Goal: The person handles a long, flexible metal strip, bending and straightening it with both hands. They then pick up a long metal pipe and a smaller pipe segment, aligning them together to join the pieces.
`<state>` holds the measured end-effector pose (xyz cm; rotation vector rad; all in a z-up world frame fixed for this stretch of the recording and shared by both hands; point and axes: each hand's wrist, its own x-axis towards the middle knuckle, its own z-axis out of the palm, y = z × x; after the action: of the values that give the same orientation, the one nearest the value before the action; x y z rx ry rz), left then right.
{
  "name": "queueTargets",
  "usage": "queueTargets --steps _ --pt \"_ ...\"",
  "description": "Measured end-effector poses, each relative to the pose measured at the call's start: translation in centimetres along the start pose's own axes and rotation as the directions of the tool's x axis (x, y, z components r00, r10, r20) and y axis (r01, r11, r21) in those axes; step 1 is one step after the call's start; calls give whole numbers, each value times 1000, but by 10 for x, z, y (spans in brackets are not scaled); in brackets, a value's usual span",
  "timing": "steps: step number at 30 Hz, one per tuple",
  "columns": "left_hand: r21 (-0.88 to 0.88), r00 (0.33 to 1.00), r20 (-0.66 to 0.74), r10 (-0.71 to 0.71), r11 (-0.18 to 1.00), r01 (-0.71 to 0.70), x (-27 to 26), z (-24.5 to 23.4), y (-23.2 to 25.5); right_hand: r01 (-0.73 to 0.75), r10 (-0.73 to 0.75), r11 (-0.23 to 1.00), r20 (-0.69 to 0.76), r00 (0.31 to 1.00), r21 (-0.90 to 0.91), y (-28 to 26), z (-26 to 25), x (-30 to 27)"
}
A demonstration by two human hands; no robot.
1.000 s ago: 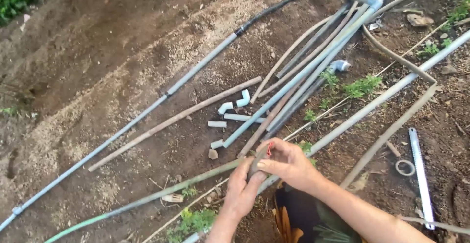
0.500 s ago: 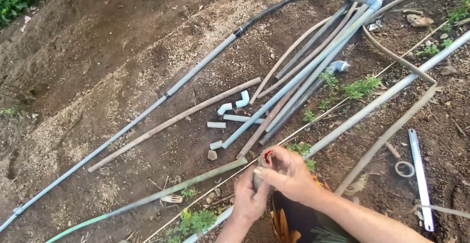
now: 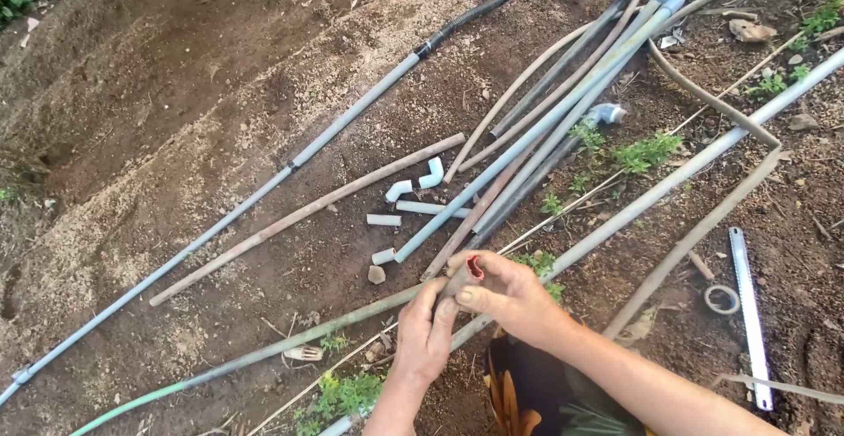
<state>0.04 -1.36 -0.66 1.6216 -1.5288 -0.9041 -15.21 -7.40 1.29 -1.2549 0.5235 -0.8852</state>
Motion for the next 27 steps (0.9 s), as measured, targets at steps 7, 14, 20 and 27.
queueTargets --steps 7,14,20,27 --pt "124 962 -4 272 955 -269 -5 -7 -12 46 -44 989 -21 999 139 5 9 -1" --pt "247 957 -42 289 931 -270 -14 -5 -13 80 -80 989 -4 997 121 -6 16 -7" --pt "286 949 -57 311 916 -282 -14 3 -12 171 -169 982 -34 985 81 -4 14 -11" --pt "199 955 17 295 935 -293 -9 5 -10 221 -228 973 -118 966 -71 11 6 -14"
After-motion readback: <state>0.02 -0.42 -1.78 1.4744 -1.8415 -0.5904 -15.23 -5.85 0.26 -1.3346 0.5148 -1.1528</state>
